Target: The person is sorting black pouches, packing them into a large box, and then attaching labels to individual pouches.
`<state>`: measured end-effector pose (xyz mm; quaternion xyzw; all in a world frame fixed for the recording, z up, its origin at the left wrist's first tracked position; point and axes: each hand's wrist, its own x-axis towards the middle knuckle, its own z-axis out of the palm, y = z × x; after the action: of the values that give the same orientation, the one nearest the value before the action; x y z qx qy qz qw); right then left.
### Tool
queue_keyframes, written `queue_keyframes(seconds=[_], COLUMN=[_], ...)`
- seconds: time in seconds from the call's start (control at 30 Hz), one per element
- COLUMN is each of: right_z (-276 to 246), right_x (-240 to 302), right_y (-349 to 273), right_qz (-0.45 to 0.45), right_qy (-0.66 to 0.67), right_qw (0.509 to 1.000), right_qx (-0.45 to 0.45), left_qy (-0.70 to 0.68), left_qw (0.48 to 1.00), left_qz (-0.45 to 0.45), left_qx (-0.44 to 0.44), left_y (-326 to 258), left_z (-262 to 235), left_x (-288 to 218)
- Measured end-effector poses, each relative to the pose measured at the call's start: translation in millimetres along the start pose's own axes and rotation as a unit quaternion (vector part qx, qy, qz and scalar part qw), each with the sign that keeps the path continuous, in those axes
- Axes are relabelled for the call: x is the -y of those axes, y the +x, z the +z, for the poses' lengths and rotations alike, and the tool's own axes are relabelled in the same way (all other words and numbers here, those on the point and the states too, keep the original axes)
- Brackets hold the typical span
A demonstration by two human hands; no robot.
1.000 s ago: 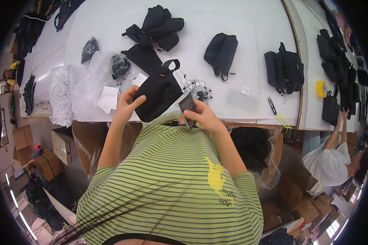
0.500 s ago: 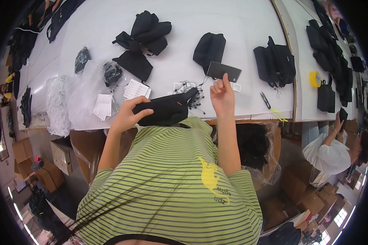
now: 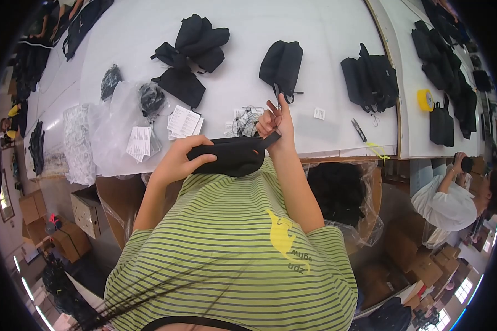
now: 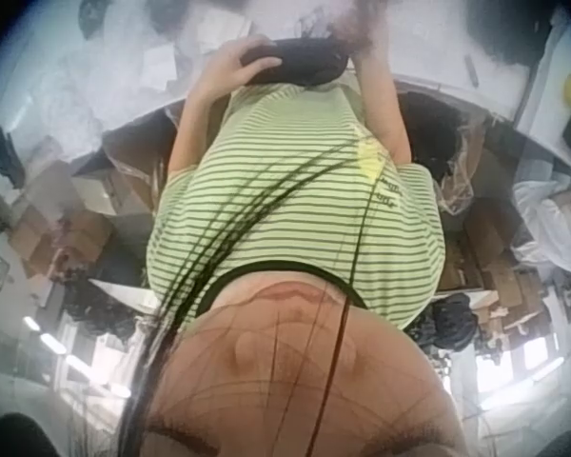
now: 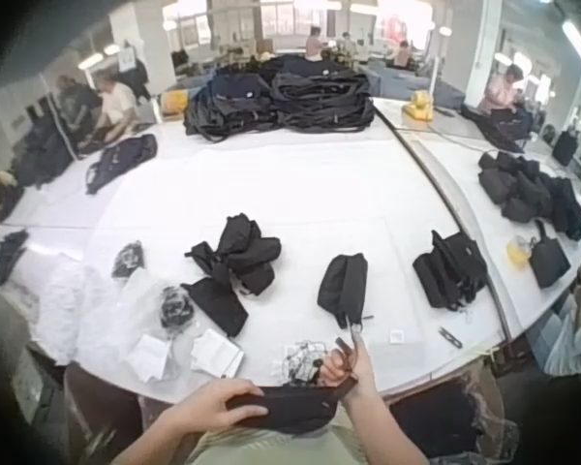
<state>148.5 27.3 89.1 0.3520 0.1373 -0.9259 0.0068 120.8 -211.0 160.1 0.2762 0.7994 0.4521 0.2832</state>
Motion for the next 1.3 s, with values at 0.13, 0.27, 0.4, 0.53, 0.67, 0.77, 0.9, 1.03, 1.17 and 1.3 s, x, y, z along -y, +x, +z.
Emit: queue_keyframes(seconds=[0.13, 0.27, 0.4, 0.53, 0.67, 0.77, 0.9, 1.03, 1.17, 1.3], right_z=[-1, -5, -5, 7, 14, -2, -4, -11, -26, -26], right_x=[1, 12, 42, 47, 34, 31, 35, 43, 37, 31], right_y=[-5, 7, -8, -44, -77, -84, -99, -111, -119, -118], right_qz=[-0.008, -0.171, -0.363, -0.326, -0.184, -0.166, -0.163, -0.114, -0.143, -0.176], right_qy=[-0.022, -0.152, -0.424, -0.621, -0.868, -0.887, -0.849, -0.87, -0.881, -0.851], right_qw=[0.999, 0.973, 0.828, 0.711, 0.451, 0.416, 0.501, 0.48, 0.448, 0.494], right_qx=[0.036, -0.025, -0.049, 0.048, 0.097, 0.113, 0.042, -0.021, 0.047, 0.011], left_qy=[0.018, 0.04, 0.12, 0.13, 0.151, 0.151, 0.123, 0.09, 0.096, 0.091], left_qw=[1.0, 0.999, 0.989, 0.982, 0.961, 0.944, 0.96, 0.956, 0.918, 0.921], left_qz=[0.012, 0.028, 0.072, 0.104, 0.232, 0.29, 0.105, 0.243, 0.33, 0.313], left_qx=[0.002, 0.003, 0.037, 0.087, 0.014, 0.052, 0.229, 0.138, 0.197, 0.213], left_y=[-2, -1, 10, 24, 36, 41, 52, 62, 72, 77], left_z=[1, 1, 3, 23, 41, 49, 49, 57, 66, 61], left_x=[-5, -5, -6, -10, -16, -13, -19, -20, -19, -24])
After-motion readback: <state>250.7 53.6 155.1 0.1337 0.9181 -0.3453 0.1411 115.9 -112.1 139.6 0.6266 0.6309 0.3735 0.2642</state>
